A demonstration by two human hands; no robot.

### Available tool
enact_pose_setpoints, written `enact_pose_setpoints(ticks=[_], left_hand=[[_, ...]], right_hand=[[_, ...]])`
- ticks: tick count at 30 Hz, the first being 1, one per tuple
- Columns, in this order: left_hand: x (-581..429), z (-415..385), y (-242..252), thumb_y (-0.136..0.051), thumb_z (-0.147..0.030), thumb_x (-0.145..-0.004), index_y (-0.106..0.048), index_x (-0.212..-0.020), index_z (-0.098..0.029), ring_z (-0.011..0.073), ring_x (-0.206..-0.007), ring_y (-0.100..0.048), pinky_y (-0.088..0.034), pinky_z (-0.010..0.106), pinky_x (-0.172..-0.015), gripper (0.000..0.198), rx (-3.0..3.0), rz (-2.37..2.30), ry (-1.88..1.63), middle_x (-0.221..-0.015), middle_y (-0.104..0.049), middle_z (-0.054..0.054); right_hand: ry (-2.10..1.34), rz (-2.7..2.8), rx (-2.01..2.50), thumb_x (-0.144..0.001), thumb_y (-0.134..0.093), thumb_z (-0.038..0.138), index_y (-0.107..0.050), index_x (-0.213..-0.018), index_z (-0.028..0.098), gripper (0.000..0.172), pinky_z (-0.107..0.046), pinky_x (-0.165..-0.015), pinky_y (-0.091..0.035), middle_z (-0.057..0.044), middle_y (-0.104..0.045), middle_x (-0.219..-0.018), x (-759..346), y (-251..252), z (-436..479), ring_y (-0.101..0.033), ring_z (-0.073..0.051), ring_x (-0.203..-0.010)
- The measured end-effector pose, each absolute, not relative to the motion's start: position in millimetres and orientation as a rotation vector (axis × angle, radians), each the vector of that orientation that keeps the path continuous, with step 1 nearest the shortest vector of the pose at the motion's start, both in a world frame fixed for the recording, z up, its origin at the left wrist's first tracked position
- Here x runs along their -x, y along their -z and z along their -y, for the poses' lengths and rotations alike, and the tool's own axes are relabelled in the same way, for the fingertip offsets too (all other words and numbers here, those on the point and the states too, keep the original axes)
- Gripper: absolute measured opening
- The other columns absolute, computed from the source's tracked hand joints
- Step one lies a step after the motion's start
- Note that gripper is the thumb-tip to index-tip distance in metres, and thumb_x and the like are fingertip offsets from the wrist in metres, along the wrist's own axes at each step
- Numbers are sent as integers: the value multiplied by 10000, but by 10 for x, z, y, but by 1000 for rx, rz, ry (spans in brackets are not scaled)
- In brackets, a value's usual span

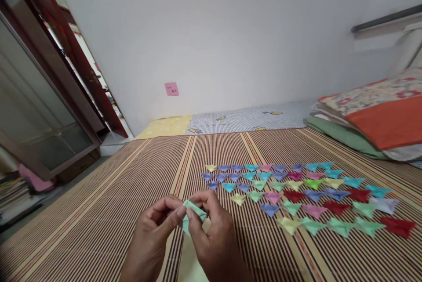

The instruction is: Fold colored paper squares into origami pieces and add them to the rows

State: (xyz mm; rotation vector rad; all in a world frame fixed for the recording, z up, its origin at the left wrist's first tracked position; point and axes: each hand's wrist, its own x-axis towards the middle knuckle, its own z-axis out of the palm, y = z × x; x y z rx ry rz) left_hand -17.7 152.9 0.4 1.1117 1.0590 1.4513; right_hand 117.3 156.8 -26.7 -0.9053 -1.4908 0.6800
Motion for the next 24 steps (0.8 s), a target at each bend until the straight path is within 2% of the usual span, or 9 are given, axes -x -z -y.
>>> enact_pose_setpoints(ticks=[5, 9, 12, 14, 16, 24], left_hand=[[157, -1542, 30, -870, -353, -721, -772, -764, -154, 153, -663, -616, -495, 229, -627, 226, -1088, -1063, -1426, -711, -720, 40], [157, -1544, 62, -851, -337, -758, -761, -736, -158, 135, -652, -600, -482, 213, -626, 201, -1111, -1047, -1441, -686, -694, 17], [155, -1552, 88, -835, -339, -782, -747, -732, -158, 125, -636, -588, -479, 207, -618, 207, -1083, -1030, -1483, -672, -679, 6], [156, -1563, 107, -837, -342, -781, -743, -737, -158, 121, -629, -583, -476, 202, -609, 211, -1051, -1024, -1516, -670, -677, 3], [162, -1574, 123, -836, -344, -782, -748, -747, -158, 121, -636, -588, -476, 198, -610, 209, -1042, -1024, -1524, -681, -683, 4], [137, -1574, 128, -818, -339, -795, -758, -743, -160, 131, -666, -586, -469, 212, -635, 196, -1122, -1068, -1464, -698, -667, 5]], right_hand=[[-726, 1506, 866, -956, -600, 250, -590, -1076, 232, 122, -266, -744, -570, -34, -760, -903, -1210, 249, -1595, -745, -186, -847], [-826, 1520, 858, -977, -589, 302, -593, -1142, 232, 179, -266, -754, -550, -7, -752, -863, -1277, 196, -1610, -731, -175, -825], [-890, 1552, 886, -975, -588, 358, -646, -993, 215, 155, -258, -686, -508, 1, -708, -799, -1339, 155, -1625, -677, -169, -755], [-885, 1597, 934, -978, -572, 375, -639, -813, 205, 246, -254, -623, -446, 14, -636, -712, -1373, 139, -1635, -602, -156, -679], [-861, 1625, 966, -990, -544, 377, -608, -728, 199, 322, -258, -598, -392, 25, -570, -661, -1396, 134, -1638, -535, -146, -636], [-897, 1648, 959, -1010, -479, 388, -568, -750, 203, 331, -260, -607, -369, 28, -527, -681, -1381, 141, -1614, -505, -148, -647]])
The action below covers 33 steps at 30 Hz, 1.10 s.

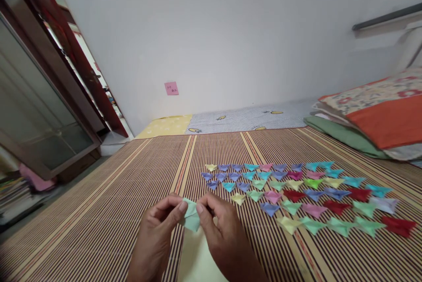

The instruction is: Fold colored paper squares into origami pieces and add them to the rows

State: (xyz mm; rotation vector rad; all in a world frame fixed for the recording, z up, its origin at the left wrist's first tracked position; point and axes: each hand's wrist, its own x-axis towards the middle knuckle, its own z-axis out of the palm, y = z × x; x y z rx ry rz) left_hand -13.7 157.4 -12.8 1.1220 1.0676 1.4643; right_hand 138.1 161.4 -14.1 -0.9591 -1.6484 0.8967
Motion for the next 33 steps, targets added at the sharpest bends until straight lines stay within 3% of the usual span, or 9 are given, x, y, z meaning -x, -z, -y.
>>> enact_pose_setpoints(ticks=[6, 12, 22, 27, 33], left_hand=[[77, -1563, 138, -796, -361, -813, -729, -711, -146, 131, -647, -537, -445, 217, -609, 247, -1140, -1113, -1473, -668, -624, 0], [56, -1558, 106, -860, -309, -757, -794, -847, -165, 151, -734, -641, -503, 222, -689, 183, -1113, -1007, -1427, -776, -716, 21], [76, -1574, 128, -870, -245, -745, -800, -814, -184, 137, -738, -662, -519, 200, -690, 116, -1073, -952, -1517, -786, -716, 13], [87, -1574, 108, -851, -304, -756, -781, -769, -144, 148, -696, -612, -495, 226, -652, 175, -1209, -1016, -1432, -733, -677, 26], [57, -1561, 107, -832, -362, -776, -723, -725, -146, 142, -659, -564, -457, 231, -632, 247, -1188, -1061, -1378, -677, -652, 13]], right_hand=[[-885, 1660, 1020, -984, -537, 399, -600, -757, 194, 312, -265, -625, -383, 11, -580, -695, -1338, 169, -1622, -550, -161, -670], [-949, 1514, 982, -977, -556, 466, -599, -744, 190, 363, -258, -591, -381, 16, -558, -659, -1365, 211, -1660, -510, -154, -635], [-1094, 1488, 901, -1004, -509, 453, -621, -770, 187, 372, -263, -615, -392, 22, -543, -668, -1397, 184, -1675, -497, -152, -650], [-958, 1499, 907, -955, -619, 389, -677, -927, 202, 198, -267, -692, -447, -1, -663, -808, -1407, 180, -1688, -602, -176, -762], [-943, 1416, 913, -961, -613, 395, -634, -810, 201, 247, -253, -613, -417, 24, -577, -701, -1375, 198, -1664, -529, -150, -657]])
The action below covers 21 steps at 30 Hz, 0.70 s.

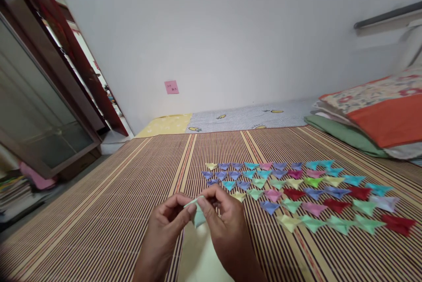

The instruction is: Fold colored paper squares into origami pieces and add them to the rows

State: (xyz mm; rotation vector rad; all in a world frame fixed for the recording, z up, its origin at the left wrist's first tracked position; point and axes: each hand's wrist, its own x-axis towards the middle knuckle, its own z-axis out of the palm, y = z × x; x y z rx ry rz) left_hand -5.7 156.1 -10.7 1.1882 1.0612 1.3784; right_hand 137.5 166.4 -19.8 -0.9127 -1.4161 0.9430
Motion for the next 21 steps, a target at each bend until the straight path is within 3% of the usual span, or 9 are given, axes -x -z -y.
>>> enact_pose_setpoints(ticks=[4, 8, 14, 17, 21], left_hand=[[54, -1518, 85, -745, -401, -865, -740, -785, -143, 152, -696, -562, -463, 243, -663, 271, -1219, -1027, -1373, -705, -648, 18], [43, -1522, 87, -741, -415, -868, -740, -815, -143, 141, -672, -559, -459, 226, -627, 277, -1171, -1004, -1373, -693, -651, 12], [-18, -1588, 140, -897, -287, -684, -743, -821, -135, 137, -675, -627, -497, 221, -648, 256, -1025, -973, -1357, -749, -726, 29], [-32, -1617, 177, -905, -268, -652, -734, -763, -132, 129, -627, -634, -502, 212, -612, 245, -983, -996, -1424, -701, -729, 24], [-64, -1633, 173, -920, -227, -612, -728, -764, -142, 162, -705, -705, -555, 239, -698, 259, -901, -989, -1542, -729, -766, 36]], right_hand=[[-1088, 1336, 856, -947, -633, 410, -624, -817, 201, 247, -249, -623, -424, 27, -572, -707, -1402, 184, -1665, -531, -148, -672], [-1179, 1338, 818, -909, -679, 394, -631, -792, 194, 236, -242, -604, -411, 30, -567, -693, -1463, 179, -1690, -518, -139, -654], [-1182, 1194, 835, -891, -695, 423, -652, -804, 195, 248, -234, -572, -428, 38, -559, -648, -1428, 201, -1700, -520, -130, -599], [-1175, 1175, 816, -880, -713, 416, -666, -804, 196, 238, -238, -587, -454, 30, -588, -643, -1396, 218, -1708, -549, -136, -606], [-1190, 1167, 785, -890, -721, 418, -679, -842, 191, 236, -252, -657, -493, -2, -667, -684, -1389, 237, -1716, -609, -150, -664]])
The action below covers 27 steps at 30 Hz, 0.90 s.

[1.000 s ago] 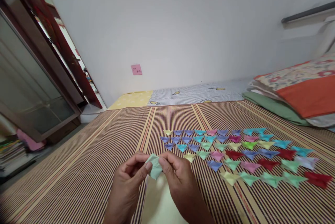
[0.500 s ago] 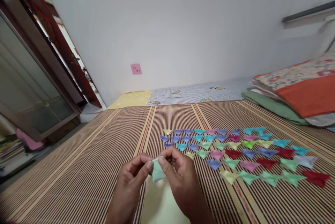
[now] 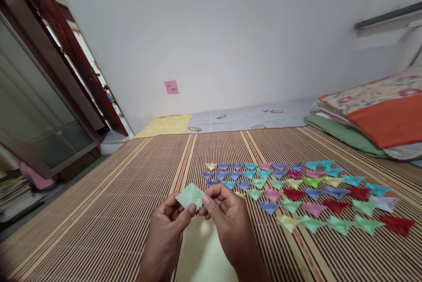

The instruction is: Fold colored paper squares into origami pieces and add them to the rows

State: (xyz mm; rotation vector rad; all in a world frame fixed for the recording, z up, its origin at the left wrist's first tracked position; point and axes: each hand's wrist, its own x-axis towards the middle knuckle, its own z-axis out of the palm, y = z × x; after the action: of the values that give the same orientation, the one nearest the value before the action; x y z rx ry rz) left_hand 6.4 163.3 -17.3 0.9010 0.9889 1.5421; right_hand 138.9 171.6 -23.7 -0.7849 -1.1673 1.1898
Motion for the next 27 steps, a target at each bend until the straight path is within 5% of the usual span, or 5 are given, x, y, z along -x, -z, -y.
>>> enact_pose_setpoints(ticks=[15, 22, 27], left_hand=[[-37, -1601, 209, -773, -320, -862, -677, -810, -159, 106, -630, -575, -473, 200, -630, 194, -1007, -950, -1560, -672, -636, -21], [-90, -1591, 100, -828, -394, -791, -709, -763, -129, 66, -426, -549, -388, 163, -435, 291, -866, -839, -1457, -622, -699, 11], [-10, -1596, 120, -787, -341, -844, -769, -876, -139, 125, -565, -676, -531, 214, -567, 206, -961, -904, -1463, -789, -792, 73]], right_hand=[[-1201, 1234, 808, -908, -688, 444, -616, -802, 190, 284, -272, -649, -466, 16, -598, -660, -1417, 230, -1745, -567, -154, -654], [-1330, 1228, 706, -936, -654, 421, -567, -792, 208, 272, -280, -599, -497, 46, -559, -643, -1319, 267, -1741, -577, -133, -551], [-1010, 1290, 893, -923, -660, 385, -688, -1053, 209, 221, -350, -792, -553, -61, -711, -936, -1413, 211, -1720, -683, -224, -884]])
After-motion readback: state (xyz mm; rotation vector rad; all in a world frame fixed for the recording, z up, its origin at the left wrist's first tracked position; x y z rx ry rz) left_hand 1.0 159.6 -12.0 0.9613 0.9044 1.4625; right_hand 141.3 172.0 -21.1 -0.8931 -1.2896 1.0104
